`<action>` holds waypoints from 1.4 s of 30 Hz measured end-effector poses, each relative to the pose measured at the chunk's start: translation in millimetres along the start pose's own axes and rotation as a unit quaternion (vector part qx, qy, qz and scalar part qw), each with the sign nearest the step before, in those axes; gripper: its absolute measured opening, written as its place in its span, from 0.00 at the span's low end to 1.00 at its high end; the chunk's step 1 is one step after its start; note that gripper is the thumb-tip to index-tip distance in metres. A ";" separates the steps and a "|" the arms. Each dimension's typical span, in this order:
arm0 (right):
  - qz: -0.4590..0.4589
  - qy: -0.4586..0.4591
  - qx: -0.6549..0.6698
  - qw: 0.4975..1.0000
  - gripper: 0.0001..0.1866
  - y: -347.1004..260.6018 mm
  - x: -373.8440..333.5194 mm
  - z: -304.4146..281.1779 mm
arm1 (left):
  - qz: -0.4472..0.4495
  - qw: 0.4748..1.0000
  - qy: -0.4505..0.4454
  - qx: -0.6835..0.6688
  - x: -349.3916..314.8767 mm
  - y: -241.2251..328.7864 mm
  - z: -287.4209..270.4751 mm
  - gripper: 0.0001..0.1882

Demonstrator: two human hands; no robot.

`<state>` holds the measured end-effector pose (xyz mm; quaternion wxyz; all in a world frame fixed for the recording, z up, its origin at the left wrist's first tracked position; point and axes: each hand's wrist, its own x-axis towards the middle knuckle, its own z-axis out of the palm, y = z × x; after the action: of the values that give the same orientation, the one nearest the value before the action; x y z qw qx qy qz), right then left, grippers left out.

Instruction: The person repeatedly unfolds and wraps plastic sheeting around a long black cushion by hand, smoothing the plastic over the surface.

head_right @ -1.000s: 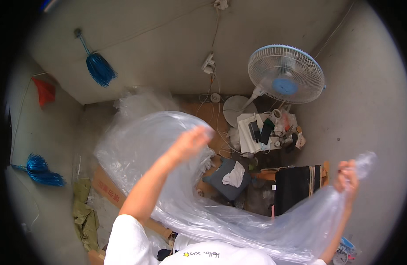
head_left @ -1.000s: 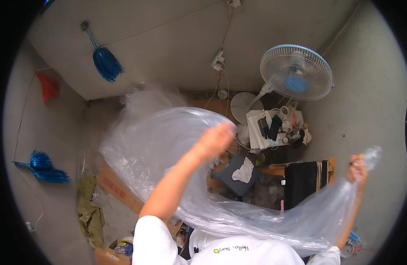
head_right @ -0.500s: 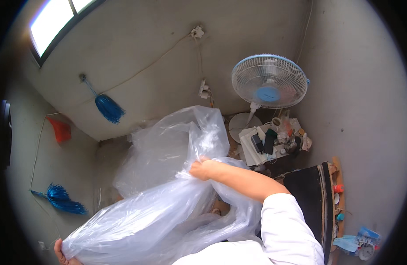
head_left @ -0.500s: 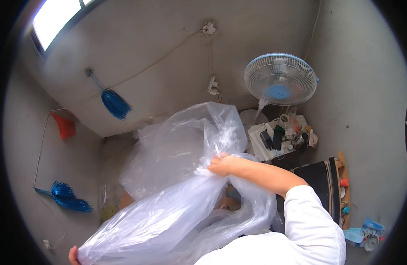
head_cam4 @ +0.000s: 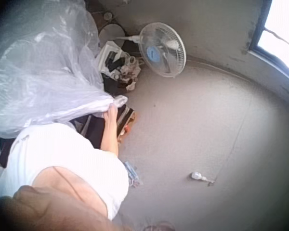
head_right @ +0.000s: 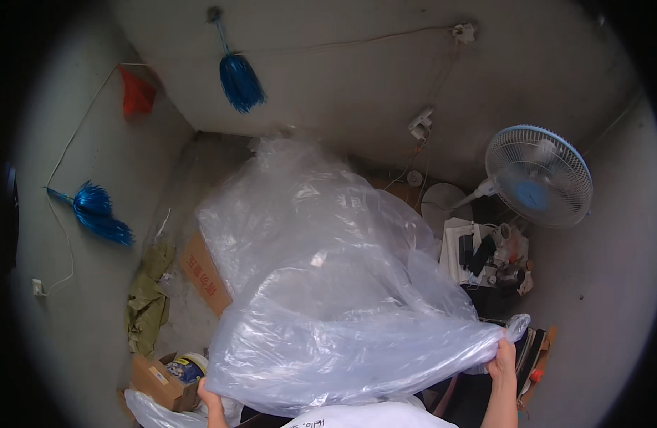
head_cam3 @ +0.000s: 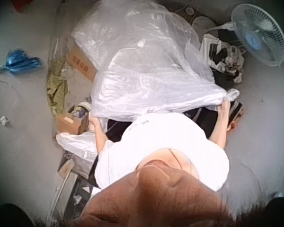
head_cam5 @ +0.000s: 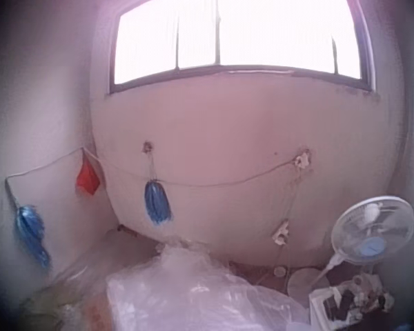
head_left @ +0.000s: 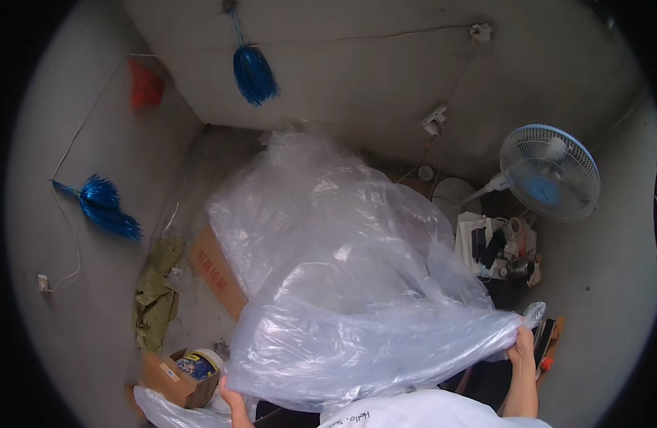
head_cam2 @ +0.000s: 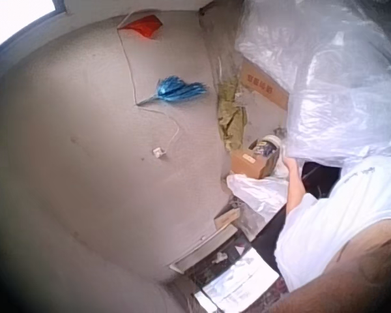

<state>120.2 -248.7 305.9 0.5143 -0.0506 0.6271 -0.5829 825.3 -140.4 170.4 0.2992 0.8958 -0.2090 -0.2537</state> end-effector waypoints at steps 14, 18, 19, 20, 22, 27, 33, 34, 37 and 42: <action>-0.153 -0.220 -0.373 0.888 0.21 -42.5 208.5 296.7 | 0.418 0.742 0.152 0.502 108.3 197.5 -102.8 0.22; -0.279 -0.101 -0.576 0.762 0.15 65.6 229.8 262.1 | 0.274 0.827 0.022 0.491 93.2 70.9 -7.8 0.15; -0.305 -0.121 -0.594 0.735 0.16 82.1 227.5 258.1 | 0.285 0.830 0.008 0.479 82.9 72.3 23.3 0.14; -0.334 -0.138 -0.608 0.707 0.18 97.9 228.6 253.9 | 0.342 0.828 0.015 0.444 73.6 76.1 55.2 0.11; -0.328 -0.196 -0.641 0.665 0.22 129.4 218.2 247.3 | 0.343 0.840 -0.016 0.420 67.1 70.2 108.8 0.11; -0.347 -0.328 -0.684 0.552 0.40 202.4 164.8 208.7 | 0.123 0.863 -0.162 0.461 70.1 -14.1 220.2 0.19; -0.282 -0.282 -0.696 0.597 0.30 271.3 103.9 28.7 | 0.007 0.801 -0.310 0.512 37.5 -72.3 297.0 0.31; -0.274 -0.261 -0.719 0.583 0.28 275.1 85.9 -2.1 | 0.018 0.767 -0.344 0.542 30.1 -75.1 307.9 0.31; -0.301 -0.109 -0.663 0.676 0.22 286.9 14.6 -100.5 | 0.192 0.709 -0.375 0.566 -3.6 -83.6 360.0 0.28; -0.415 0.278 -0.610 0.615 0.12 333.0 -183.4 -259.6 | 0.488 0.654 -0.463 0.346 -134.9 -80.2 459.1 0.22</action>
<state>201.4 154.3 98.5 -0.1303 -0.4431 0.8632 -0.2037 471.4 -207.9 -154.5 -0.0872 0.4698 -0.8002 -0.3624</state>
